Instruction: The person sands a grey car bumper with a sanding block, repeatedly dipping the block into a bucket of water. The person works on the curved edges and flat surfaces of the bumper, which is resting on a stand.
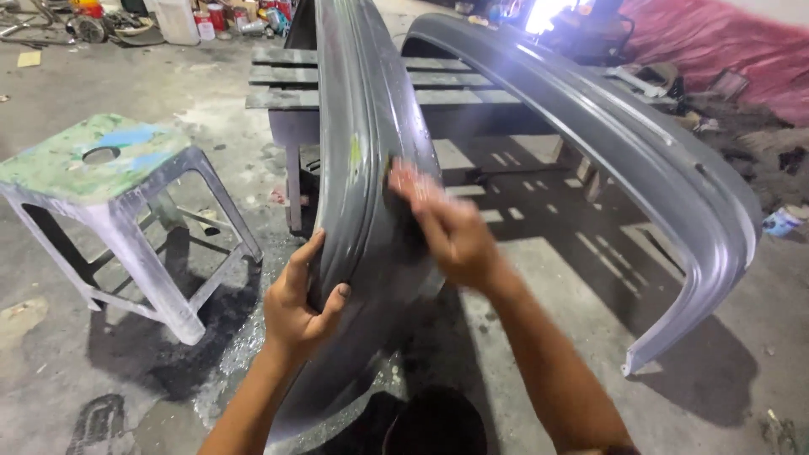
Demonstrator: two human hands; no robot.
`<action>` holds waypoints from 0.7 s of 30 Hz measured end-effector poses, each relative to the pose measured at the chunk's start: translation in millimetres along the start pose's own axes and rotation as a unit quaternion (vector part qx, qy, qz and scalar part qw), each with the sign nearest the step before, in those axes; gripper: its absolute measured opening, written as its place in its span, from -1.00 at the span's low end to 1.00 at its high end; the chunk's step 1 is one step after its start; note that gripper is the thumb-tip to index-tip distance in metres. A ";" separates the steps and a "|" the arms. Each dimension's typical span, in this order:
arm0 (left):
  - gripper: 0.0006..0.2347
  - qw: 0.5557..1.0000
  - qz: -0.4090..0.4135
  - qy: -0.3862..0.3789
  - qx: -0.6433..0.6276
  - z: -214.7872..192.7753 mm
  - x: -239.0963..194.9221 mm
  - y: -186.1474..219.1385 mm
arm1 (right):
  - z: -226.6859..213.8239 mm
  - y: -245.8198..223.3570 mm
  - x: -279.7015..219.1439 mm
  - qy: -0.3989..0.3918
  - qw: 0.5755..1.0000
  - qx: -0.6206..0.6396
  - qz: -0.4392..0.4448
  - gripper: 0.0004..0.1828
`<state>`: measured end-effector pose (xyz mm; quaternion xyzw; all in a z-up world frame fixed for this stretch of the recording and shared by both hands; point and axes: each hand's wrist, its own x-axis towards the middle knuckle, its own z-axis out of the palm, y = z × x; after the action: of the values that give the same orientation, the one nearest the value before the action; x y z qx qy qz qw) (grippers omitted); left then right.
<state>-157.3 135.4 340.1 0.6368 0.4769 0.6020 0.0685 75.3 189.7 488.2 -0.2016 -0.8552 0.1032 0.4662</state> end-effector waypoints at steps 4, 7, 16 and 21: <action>-0.33 1.000 0.000 -0.005 -0.005 1.9 -1.1 -10.0 | 13.9 37.1 50.2 0.010 0.999 -0.039 0.019 -0.56; -0.35 1.000 -0.003 -0.003 -0.025 -0.8 -3.6 1.7 | 18.3 19.6 33.8 0.007 1.000 -0.026 0.004 -0.58; -0.36 0.999 -0.018 -0.002 -0.044 -7.7 3.6 15.9 | 9.6 7.9 45.6 -0.006 0.995 -0.068 0.070 -0.59; -0.38 0.999 -0.013 -0.003 -0.044 -10.0 6.7 24.2 | 22.7 -22.4 42.3 0.066 0.993 -0.058 0.077 -0.64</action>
<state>-154.1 122.2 363.4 0.6285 0.4578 0.6198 0.1060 30.2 188.5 516.0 -0.2994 -0.8091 0.0754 0.5000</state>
